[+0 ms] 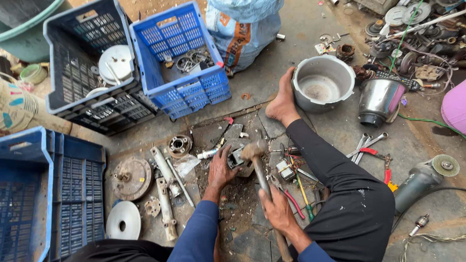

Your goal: The person sits on the floor and uses pliers and a hammer to disassemble and separate components from a metal part. They place the separated pieces into a blue crate and continue working on the remaining assembly.

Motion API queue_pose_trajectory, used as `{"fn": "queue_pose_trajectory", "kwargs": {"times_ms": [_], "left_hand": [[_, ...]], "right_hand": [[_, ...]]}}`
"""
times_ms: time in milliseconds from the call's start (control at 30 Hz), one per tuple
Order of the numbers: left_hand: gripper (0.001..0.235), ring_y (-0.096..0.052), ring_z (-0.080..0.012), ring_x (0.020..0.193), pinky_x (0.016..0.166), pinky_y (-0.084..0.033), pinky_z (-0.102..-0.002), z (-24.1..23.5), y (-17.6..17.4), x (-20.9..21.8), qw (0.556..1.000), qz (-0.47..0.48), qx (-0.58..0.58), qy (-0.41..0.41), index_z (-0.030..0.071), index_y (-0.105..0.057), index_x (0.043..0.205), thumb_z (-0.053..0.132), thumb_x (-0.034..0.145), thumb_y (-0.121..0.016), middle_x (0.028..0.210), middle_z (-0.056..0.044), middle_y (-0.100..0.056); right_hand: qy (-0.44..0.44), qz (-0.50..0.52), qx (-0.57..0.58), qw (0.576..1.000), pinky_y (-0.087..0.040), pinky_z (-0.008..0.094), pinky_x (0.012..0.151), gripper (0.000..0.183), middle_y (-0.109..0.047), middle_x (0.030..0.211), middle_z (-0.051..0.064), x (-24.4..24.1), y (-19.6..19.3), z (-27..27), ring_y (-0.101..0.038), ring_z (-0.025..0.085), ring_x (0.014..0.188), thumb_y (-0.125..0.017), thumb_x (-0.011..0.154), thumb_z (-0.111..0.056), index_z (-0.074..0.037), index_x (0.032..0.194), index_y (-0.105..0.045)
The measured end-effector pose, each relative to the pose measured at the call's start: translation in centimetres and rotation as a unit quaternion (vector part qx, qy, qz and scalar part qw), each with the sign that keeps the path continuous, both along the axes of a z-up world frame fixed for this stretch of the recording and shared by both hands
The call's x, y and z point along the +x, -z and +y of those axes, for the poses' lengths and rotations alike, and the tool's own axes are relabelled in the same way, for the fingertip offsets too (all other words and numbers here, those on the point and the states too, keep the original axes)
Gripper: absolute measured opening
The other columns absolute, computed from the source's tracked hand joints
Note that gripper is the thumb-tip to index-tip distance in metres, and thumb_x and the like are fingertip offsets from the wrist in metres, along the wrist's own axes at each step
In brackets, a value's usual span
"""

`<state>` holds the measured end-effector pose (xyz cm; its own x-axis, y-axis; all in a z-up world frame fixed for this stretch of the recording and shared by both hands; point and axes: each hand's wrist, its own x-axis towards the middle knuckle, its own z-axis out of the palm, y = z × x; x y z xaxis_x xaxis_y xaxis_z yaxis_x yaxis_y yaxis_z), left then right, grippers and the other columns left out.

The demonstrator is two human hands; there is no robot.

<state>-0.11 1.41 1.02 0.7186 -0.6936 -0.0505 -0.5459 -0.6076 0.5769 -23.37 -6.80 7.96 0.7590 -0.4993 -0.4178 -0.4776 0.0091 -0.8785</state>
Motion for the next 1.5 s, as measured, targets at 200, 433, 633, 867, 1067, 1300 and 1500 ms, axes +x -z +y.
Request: {"fn": "queue_pose_trajectory", "kwargs": {"times_ms": [200, 433, 633, 867, 1067, 1300, 1500], "left_hand": [[0.080, -0.046, -0.0365, 0.135, 0.113, -0.039, -0.052, 0.7, 2.2, 0.8, 0.979, 0.116, -0.111, -0.124, 0.011, -0.033, 0.151, 0.026, 0.081, -0.068, 0.149, -0.023, -0.039], [0.054, -0.051, -0.0340, 0.134, 0.116, -0.041, -0.051, 3.9, 8.4, 3.5, 0.910, -0.025, -0.202, -0.361, 0.007, -0.049, 0.143, 0.024, 0.092, -0.047, 0.143, -0.018, -0.054], [0.041, -0.061, -0.0327, 0.120, 0.104, -0.048, -0.048, 5.4, 9.3, 4.0, 0.847, 0.086, -0.237, -0.468, 0.007, -0.057, 0.134, 0.021, 0.101, -0.038, 0.132, -0.016, -0.062], [0.034, -0.074, -0.0293, 0.100, 0.094, -0.055, -0.042, 7.8, 7.8, 2.3, 0.869, 0.104, -0.186, -0.446, 0.010, -0.070, 0.118, 0.019, 0.096, -0.047, 0.106, -0.013, -0.079], [0.037, -0.065, -0.0300, 0.112, 0.099, -0.051, -0.045, 11.9, 5.5, 0.8, 0.841, -0.001, -0.049, -0.539, 0.012, -0.067, 0.124, 0.016, 0.087, -0.065, 0.123, -0.014, -0.067], [0.033, -0.064, -0.0296, 0.108, 0.095, -0.050, -0.045, 17.9, 5.4, -0.2, 0.804, 0.029, 0.142, -0.577, 0.011, -0.068, 0.122, 0.017, 0.090, -0.064, 0.121, -0.015, -0.065], [0.028, -0.065, -0.0286, 0.102, 0.089, -0.050, -0.045, 19.6, 6.0, -1.8, 0.816, 0.061, 0.189, -0.543, 0.010, -0.069, 0.119, 0.021, 0.094, -0.060, 0.115, -0.015, -0.068]], "right_hand": [[0.030, -0.230, -0.118, 0.965, -0.047, 0.028, 0.036, 0.045, -0.054, 0.056, -0.003, 0.8, -3.2, -1.0, -0.055, 0.009, 0.042, -0.036, 0.104, -0.050, -0.009, 0.098, -0.054], [-0.041, -0.014, -0.185, 0.982, -0.042, 0.035, 0.037, 0.044, -0.049, 0.060, 0.000, 2.5, 7.2, -1.3, -0.047, 0.015, 0.045, -0.033, 0.107, -0.048, -0.010, 0.101, -0.054], [-0.016, 0.015, -0.249, 0.968, -0.044, 0.047, 0.050, 0.051, -0.055, 0.058, 0.012, 2.8, 14.9, -1.1, -0.056, 0.027, 0.051, -0.044, 0.103, -0.055, -0.006, 0.097, -0.058], [0.074, 0.022, 0.028, 0.997, -0.046, 0.035, 0.043, 0.044, -0.054, 0.060, 0.004, 1.0, 11.5, -1.6, -0.055, 0.018, 0.046, -0.047, 0.103, -0.047, -0.005, 0.094, -0.058], [0.119, 0.055, 0.165, 0.977, -0.040, 0.030, 0.042, 0.036, -0.051, 0.065, 0.001, 1.8, 8.1, -1.0, -0.048, 0.012, 0.046, -0.054, 0.102, -0.040, -0.004, 0.103, -0.060], [0.146, 0.044, 0.216, 0.964, -0.042, 0.030, 0.038, 0.036, -0.055, 0.064, 0.003, 2.3, 8.3, -1.8, -0.048, 0.014, 0.046, -0.054, 0.099, -0.038, -0.005, 0.111, -0.060], [0.130, 0.048, 0.207, 0.969, -0.042, 0.028, 0.039, 0.040, -0.055, 0.065, 0.003, 1.9, 9.2, -1.9, -0.049, 0.013, 0.046, -0.053, 0.102, -0.039, 0.000, 0.106, -0.059]]}}
